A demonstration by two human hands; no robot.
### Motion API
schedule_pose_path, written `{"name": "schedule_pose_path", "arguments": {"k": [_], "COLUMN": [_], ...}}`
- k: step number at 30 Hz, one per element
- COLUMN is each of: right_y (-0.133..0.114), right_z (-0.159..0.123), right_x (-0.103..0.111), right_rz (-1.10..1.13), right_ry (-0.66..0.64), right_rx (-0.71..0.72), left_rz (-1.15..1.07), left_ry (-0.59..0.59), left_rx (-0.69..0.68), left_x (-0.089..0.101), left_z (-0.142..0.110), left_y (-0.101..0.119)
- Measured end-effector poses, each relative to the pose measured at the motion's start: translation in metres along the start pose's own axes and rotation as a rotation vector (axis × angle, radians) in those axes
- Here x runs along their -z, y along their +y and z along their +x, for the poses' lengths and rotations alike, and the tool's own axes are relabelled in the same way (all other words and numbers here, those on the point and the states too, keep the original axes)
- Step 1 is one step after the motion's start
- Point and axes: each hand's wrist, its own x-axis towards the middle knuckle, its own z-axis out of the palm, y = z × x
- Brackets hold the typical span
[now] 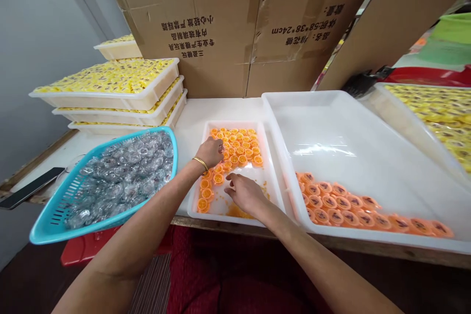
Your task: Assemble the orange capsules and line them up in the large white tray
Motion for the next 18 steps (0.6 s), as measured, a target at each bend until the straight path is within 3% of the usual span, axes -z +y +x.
{"name": "schedule_pose_path", "arguments": {"k": [14, 18], "right_y": [-0.028, -0.028], "right_z": [0.027, 0.029], "right_x": [-0.006, -0.009], "right_rz": [-0.147, -0.144], "right_ry": [0.011, -0.015], "right_rx": [-0.106, -0.108], "left_rz": [-0.023, -0.234], "left_ry": [0.15, 0.182], "left_rx": [0.125, 0.201], "left_x": [-0.007, -0.011], "left_z": [-0.011, -0.02], "left_y": [-0.007, -0.009]}}
